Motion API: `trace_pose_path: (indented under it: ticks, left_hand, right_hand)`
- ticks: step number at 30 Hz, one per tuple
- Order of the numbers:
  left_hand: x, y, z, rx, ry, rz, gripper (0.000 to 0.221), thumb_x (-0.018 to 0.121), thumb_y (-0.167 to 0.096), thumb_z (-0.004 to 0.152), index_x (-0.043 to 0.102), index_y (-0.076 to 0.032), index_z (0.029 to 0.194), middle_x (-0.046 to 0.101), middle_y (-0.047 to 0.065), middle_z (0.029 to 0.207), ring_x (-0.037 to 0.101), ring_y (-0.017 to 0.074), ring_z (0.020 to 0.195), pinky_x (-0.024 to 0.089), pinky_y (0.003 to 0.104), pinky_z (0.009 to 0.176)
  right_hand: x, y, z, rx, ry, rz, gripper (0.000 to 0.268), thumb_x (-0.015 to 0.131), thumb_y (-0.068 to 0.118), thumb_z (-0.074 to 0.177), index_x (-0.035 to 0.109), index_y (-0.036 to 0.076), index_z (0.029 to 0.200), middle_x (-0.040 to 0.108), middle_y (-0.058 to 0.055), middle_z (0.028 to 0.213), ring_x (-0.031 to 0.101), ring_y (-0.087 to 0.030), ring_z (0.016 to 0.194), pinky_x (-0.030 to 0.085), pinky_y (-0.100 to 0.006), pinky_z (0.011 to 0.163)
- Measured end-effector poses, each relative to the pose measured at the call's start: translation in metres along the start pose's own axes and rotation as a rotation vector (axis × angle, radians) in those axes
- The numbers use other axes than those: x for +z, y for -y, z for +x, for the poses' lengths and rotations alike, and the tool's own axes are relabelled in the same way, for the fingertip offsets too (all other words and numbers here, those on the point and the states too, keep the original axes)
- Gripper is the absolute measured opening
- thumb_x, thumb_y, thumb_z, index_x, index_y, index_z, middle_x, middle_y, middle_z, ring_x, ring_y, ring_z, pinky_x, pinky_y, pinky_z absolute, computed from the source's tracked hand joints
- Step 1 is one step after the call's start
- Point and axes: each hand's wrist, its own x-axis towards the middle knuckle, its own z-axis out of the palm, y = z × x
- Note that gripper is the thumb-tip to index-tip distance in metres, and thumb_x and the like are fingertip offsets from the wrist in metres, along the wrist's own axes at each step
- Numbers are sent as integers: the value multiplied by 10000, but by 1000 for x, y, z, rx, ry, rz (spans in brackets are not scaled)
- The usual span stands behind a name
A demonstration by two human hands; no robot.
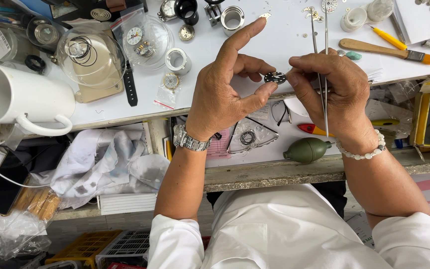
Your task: A person is using precision tools like tweezers and a probe to adjust and install hands on a watch movement at a repair bench.
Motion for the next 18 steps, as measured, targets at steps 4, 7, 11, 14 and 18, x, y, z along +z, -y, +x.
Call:
trace_pose_path:
  ticks: [4, 7, 11, 14, 18]
  left_hand:
    - [0, 1, 0, 6, -1, 10, 808, 814, -226, 935, 323, -312, 1571, 835, -102, 1070, 761, 49, 902, 637, 207, 981]
    - [0, 0, 0, 12, 3, 9, 815, 823, -217, 936, 325, -314, 1573, 831, -103, 1100, 748, 43, 920, 630, 204, 972]
    - [-1, 0, 0, 29, 3, 40, 843, 848, -185, 898, 341, -297, 1561, 817, -108, 1134, 745, 51, 943, 617, 215, 986]
    - [-1, 1, 1, 39, 3, 52, 874, 875, -166, 877, 341, -298, 1556, 811, -110, 1137, 747, 57, 949, 618, 214, 971]
    - [0, 0, 1, 45, -5, 62, 876, 891, -160, 871, 349, -295, 1547, 808, -109, 1128, 751, 55, 951, 620, 212, 971]
  right_hand:
    - [0, 0, -1, -10, 0, -44, 164, 761, -70, 1086, 686, -33, 1227, 740, -143, 1042, 664, -256, 858, 483, -384, 851]
    - [0, 0, -1, 12, -7, -41, 158, 751, -46, 1105, 669, -8, 1234, 734, -123, 1040, 668, -239, 880, 480, -410, 921]
    - [1, 0, -1, 1, -14, -55, 178, 765, -71, 1092, 669, -9, 1228, 748, -127, 1053, 692, -246, 895, 477, -407, 910]
    - [1, -2, -1, -2, -5, -53, 178, 765, -68, 1087, 670, -16, 1228, 747, -140, 1044, 694, -256, 885, 474, -400, 874]
    - [2, -4, -2, -6, -5, -83, 169, 761, -53, 1094, 678, -3, 1233, 752, -134, 1046, 703, -270, 900, 483, -410, 858]
